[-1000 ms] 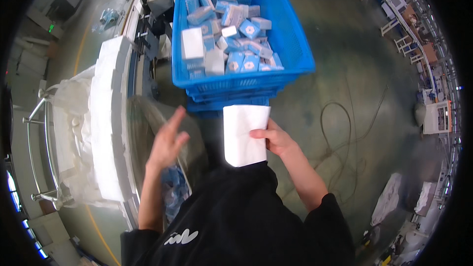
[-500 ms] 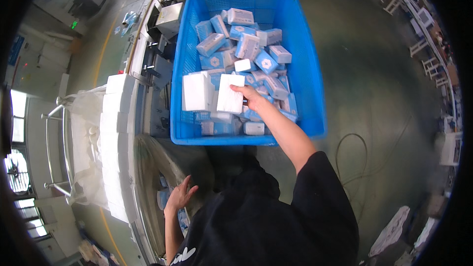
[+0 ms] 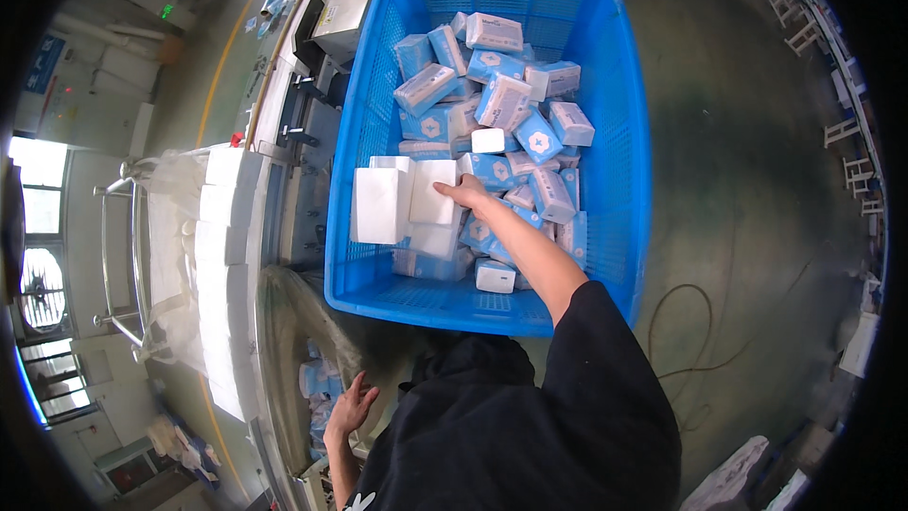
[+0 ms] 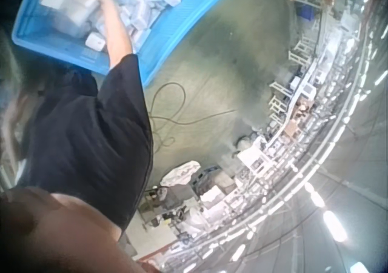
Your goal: The person takes boxes from a conveyor belt, checks them, and places them into a blue crate before moving to another area to place individual packaged items into a large bag.
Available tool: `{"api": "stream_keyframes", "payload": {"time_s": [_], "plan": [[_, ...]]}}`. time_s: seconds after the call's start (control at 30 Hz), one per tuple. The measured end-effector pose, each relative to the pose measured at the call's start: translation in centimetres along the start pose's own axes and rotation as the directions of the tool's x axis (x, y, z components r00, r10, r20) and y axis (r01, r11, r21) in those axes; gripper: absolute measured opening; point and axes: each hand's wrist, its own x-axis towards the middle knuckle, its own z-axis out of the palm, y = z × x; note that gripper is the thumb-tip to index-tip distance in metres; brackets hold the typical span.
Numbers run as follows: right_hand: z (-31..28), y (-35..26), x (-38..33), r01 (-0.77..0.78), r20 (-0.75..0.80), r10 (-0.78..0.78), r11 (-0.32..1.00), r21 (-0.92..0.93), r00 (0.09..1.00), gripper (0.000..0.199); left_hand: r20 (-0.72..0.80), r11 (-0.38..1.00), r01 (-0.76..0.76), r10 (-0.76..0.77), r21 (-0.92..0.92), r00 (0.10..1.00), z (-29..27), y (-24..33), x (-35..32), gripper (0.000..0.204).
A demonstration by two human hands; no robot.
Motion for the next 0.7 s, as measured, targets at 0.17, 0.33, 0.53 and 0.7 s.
{"api": "stream_keyframes", "payload": {"time_s": [0.17, 0.33, 0.53, 0.7], "plan": [[-7.0, 0.2, 0.1, 0.116, -0.262, -0.246, 0.896, -0.428, 0.933, 0.074, -0.071, 0.995, -0.041, 0.034, -0.089, 0.997, -1.3, 0.6, 0.0, 0.066], [-14.8, 5.8, -2.9, -0.358, -0.467, -0.022, 0.612, -0.706, 0.884, 0.106, -0.045, 1.0, 0.014, -0.015, -0.025, 0.999, -1.3, 0.5, -0.4, 0.067], [-18.2, 12.0, -2.7, -0.372, -0.421, 0.239, 0.889, -0.267, 0.875, 0.107, -0.035, 0.995, -0.087, 0.088, 0.047, 0.995, -1.8, 0.0, 0.7, 0.069], [-17.6, 4.4, -12.3, -0.213, -0.208, 0.263, 0.948, 0.236, 0.942, 0.097, -0.067, 0.94, -0.322, 0.331, 0.115, 0.941, -4.5, 2.9, 1.2, 0.066]]}}
